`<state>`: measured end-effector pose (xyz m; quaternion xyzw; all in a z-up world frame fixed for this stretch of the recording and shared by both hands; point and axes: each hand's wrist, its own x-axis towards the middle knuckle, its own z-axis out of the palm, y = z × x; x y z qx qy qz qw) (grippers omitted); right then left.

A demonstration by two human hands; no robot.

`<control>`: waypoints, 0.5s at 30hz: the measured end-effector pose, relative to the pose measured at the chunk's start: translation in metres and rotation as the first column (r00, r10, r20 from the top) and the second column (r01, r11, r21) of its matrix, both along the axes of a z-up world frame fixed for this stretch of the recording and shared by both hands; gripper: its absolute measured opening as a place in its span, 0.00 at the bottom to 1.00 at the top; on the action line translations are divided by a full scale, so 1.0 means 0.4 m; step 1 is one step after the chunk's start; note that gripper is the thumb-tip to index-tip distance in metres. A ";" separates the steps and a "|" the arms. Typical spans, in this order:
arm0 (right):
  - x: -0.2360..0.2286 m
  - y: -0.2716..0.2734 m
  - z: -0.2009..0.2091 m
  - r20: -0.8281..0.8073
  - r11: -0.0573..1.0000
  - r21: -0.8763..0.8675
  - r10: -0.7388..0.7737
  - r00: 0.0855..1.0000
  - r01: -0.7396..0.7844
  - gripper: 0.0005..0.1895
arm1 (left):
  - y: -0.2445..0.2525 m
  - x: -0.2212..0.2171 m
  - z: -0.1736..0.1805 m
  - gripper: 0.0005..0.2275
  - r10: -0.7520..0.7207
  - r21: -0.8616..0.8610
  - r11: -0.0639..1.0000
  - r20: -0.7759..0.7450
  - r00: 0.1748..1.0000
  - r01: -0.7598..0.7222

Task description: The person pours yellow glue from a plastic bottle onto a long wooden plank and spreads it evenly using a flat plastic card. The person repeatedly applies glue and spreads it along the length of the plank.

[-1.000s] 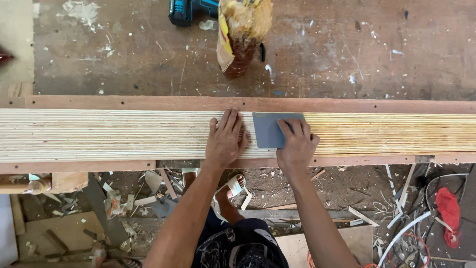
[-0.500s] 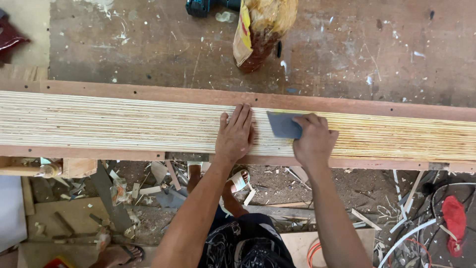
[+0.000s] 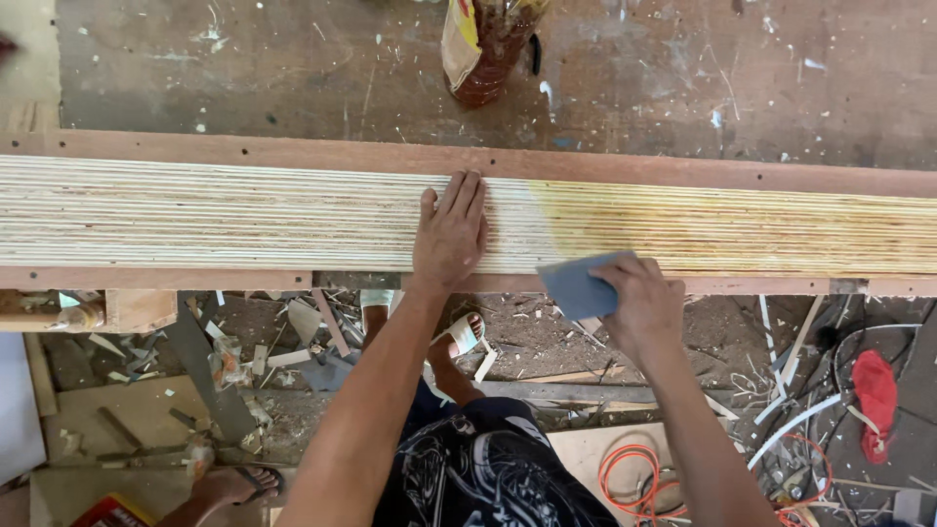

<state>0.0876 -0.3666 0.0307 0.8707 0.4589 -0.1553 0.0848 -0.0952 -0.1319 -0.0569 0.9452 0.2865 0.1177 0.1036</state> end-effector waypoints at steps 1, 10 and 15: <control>0.007 -0.025 -0.009 -0.002 0.998 -0.059 0.015 1.000 -0.015 0.32 | 0.002 -0.004 0.002 0.20 -0.001 -0.001 1.000 0.009 1.000 0.001; 0.165 -0.202 -0.065 -0.258 0.949 0.232 -0.151 0.954 0.213 0.34 | -0.173 -0.145 0.171 0.06 0.118 -0.442 0.870 0.620 0.776 0.221; 0.054 -0.229 0.158 -0.845 -0.011 0.252 -0.490 0.215 0.968 0.23 | -0.334 -0.277 0.713 0.08 0.076 -0.684 0.104 0.729 0.680 0.722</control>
